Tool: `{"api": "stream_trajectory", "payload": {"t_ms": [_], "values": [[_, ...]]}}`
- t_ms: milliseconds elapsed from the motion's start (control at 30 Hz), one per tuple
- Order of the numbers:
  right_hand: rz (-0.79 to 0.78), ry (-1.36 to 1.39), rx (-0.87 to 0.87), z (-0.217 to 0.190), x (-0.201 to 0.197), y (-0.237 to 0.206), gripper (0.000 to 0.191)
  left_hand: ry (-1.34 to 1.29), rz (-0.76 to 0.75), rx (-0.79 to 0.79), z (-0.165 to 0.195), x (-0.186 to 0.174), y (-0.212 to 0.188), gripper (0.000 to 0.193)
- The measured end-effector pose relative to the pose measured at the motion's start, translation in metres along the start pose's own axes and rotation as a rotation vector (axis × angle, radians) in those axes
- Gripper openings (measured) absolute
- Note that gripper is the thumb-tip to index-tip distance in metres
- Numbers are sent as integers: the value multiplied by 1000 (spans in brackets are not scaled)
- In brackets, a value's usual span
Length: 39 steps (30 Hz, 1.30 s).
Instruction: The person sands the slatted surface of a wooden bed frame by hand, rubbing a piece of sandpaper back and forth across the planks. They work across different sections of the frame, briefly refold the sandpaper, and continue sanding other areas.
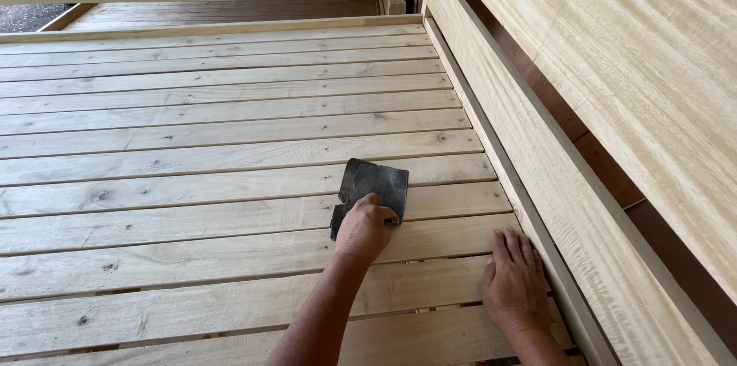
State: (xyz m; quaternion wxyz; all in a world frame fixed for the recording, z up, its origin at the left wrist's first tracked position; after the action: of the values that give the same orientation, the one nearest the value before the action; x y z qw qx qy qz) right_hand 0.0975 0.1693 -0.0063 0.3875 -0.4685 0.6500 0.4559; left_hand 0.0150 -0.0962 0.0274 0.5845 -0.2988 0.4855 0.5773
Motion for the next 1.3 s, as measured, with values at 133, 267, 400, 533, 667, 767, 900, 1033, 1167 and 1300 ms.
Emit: {"api": "stream_trajectory", "payload": {"t_ms": [133, 267, 400, 533, 667, 767, 900, 1033, 1167, 1300], "values": [[-2, -13, -9, -1, 0, -1, 57, -7, -59, -16, 19, 7, 6, 27], [3, -9, -18, -3, -4, -1, 55, -78, -47, 95, 72, 13, 19, 20], [0, -50, -40, -4, -8, -1, 57, -18, -171, 149, 152, 35, 41, 20], [6, 24, -60, -4, -8, -1, 55, -56, -149, 156, 195, 44, 53, 23], [25, 19, -78, 1, -9, -1, 56, -41, -130, 91, 173, 38, 45, 22], [-24, 11, -23, 7, -5, -1, 52, -155, -37, 39, 121, 25, 28, 21], [23, 6, -45, 13, 3, 3, 55, -150, 49, 52, 25, 2, 11, 23], [37, 17, -59, 19, 12, 5, 57, -116, 23, 60, -78, -30, -7, 18], [32, -5, -49, 24, 19, 8, 57, -89, 49, -92, -172, -72, -37, 17], [19, -25, -28, 27, 24, 9, 58, -9, 80, -293, -226, -109, -60, 26]]}}
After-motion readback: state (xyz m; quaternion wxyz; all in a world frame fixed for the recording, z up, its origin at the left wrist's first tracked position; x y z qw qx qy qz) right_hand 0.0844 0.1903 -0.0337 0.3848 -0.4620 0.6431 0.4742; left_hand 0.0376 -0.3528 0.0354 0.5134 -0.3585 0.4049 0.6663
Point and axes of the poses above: each hand's wrist, its own y-axis towards the middle knuckle, its own x-axis out of the palm, z = x × y, the point moved 2 cm from there along y, towards the middle knuckle, and after that the axes turned 12 degrees about y, right-handed, at the moved point
